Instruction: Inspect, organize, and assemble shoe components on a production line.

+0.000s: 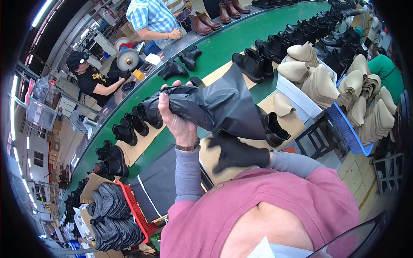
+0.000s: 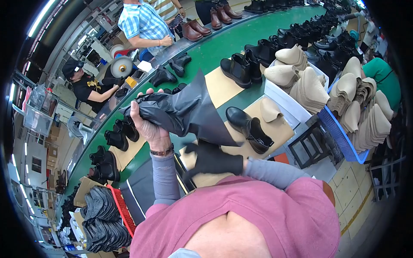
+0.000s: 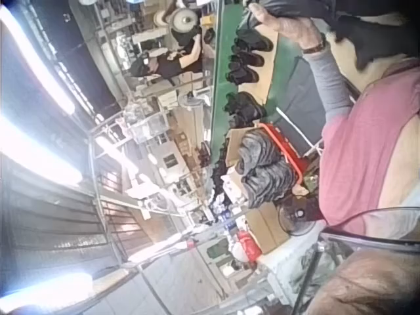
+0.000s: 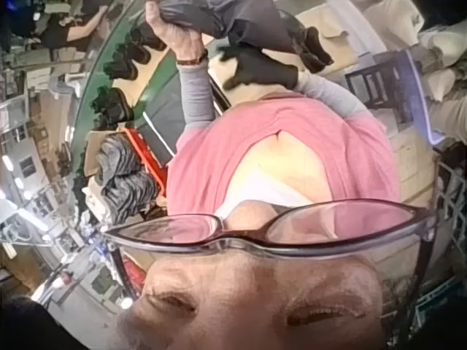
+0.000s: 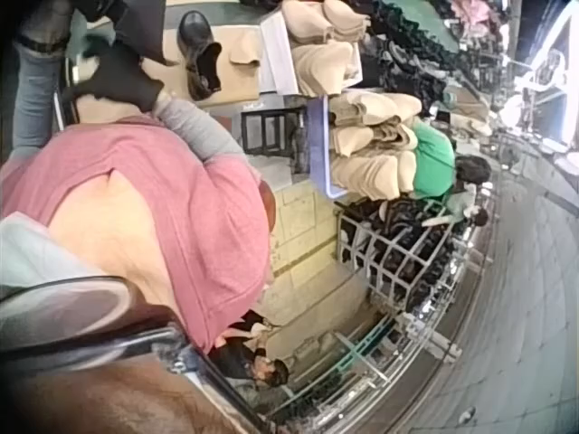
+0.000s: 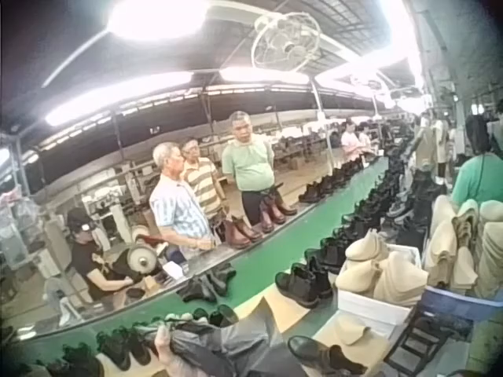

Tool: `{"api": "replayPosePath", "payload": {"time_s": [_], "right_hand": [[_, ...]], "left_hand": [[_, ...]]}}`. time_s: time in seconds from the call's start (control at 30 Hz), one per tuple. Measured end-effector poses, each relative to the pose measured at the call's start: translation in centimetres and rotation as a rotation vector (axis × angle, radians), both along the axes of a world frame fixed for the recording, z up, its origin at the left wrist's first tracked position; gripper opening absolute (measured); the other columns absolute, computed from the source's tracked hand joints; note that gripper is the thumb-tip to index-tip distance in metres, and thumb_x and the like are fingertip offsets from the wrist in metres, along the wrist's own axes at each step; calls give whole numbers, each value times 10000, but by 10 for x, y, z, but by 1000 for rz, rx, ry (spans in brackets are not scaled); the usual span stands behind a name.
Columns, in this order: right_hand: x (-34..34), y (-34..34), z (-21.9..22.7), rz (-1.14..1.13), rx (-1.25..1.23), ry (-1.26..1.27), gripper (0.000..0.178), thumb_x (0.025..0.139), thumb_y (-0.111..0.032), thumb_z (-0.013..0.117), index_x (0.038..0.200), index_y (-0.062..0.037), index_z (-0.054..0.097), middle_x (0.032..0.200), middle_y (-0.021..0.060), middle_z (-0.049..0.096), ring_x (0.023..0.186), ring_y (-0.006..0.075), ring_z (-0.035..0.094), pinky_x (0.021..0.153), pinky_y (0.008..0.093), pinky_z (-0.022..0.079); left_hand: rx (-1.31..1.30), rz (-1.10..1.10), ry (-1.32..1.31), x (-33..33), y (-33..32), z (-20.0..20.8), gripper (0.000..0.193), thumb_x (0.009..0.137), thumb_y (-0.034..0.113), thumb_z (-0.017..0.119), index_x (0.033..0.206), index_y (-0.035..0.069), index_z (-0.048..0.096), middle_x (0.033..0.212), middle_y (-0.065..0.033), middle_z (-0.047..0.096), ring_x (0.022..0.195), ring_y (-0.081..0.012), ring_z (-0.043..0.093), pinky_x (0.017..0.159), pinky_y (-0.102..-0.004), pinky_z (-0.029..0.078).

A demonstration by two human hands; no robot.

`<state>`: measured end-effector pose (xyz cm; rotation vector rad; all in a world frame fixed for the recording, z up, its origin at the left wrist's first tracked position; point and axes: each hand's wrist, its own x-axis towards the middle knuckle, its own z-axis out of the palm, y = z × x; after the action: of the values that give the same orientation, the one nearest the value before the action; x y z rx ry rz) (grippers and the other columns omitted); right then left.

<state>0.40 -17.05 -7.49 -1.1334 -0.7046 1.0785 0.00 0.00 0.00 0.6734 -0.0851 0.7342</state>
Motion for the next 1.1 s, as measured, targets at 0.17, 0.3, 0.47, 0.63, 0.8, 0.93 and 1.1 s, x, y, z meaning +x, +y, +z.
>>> {"api": "replayPosePath", "payload": {"time_s": [0.17,0.3,0.47,0.63,0.8,0.93,1.1], "right_hand": [[42,6,39,-751,176,-1584,359,854,-209,662,1146,-29,558,903,63,646,666,152,619,560,298,508],[25,7,27,-806,252,-1184,377,812,-220,702,1118,-30,591,1091,99,620,939,178,626,793,286,511],[1,10,37,-692,485,-769,497,866,-232,693,1273,-13,510,1169,130,578,1091,210,562,900,349,460],[26,-23,55,-92,175,-200,430,899,-222,652,1255,-13,529,1081,69,610,852,121,605,749,260,502],[18,-28,47,32,344,372,505,968,-291,542,1384,-44,397,1260,63,549,1084,135,560,908,280,475],[19,-22,53,-301,496,339,435,1022,-325,428,1352,-41,439,1254,55,558,1097,110,548,947,273,457],[22,-36,34,-574,388,209,376,1035,-310,400,1231,-14,523,1137,58,612,992,83,569,881,253,475]], "left_hand": [[2,-66,-31,-7,-18,-16,493,868,344,645,1238,80,452,1145,-179,599,1048,-384,581,947,-540,460],[175,68,-96,-17,-36,-19,671,838,270,669,1361,71,299,1205,-191,534,1068,-362,583,945,-469,480],[452,186,-23,-27,-55,-24,765,811,312,703,1387,93,250,1239,-203,505,1109,-357,565,952,-470,475],[435,5,42,-30,-42,-23,944,712,440,787,1396,35,278,1281,-197,490,1193,-333,512,1027,-441,409],[554,-468,-146,-6,-27,-5,1120,588,457,865,1439,2,299,1406,-269,405,1370,-374,334,1132,-459,257],[661,-415,-165,5,-25,8,919,685,279,788,1437,11,332,1228,-236,553,1169,-352,529,1066,-459,351],[704,-260,-212,15,-49,-5,886,681,214,781,1420,-26,356,1120,-203,597,1084,-324,581,1054,-474,371]]}}
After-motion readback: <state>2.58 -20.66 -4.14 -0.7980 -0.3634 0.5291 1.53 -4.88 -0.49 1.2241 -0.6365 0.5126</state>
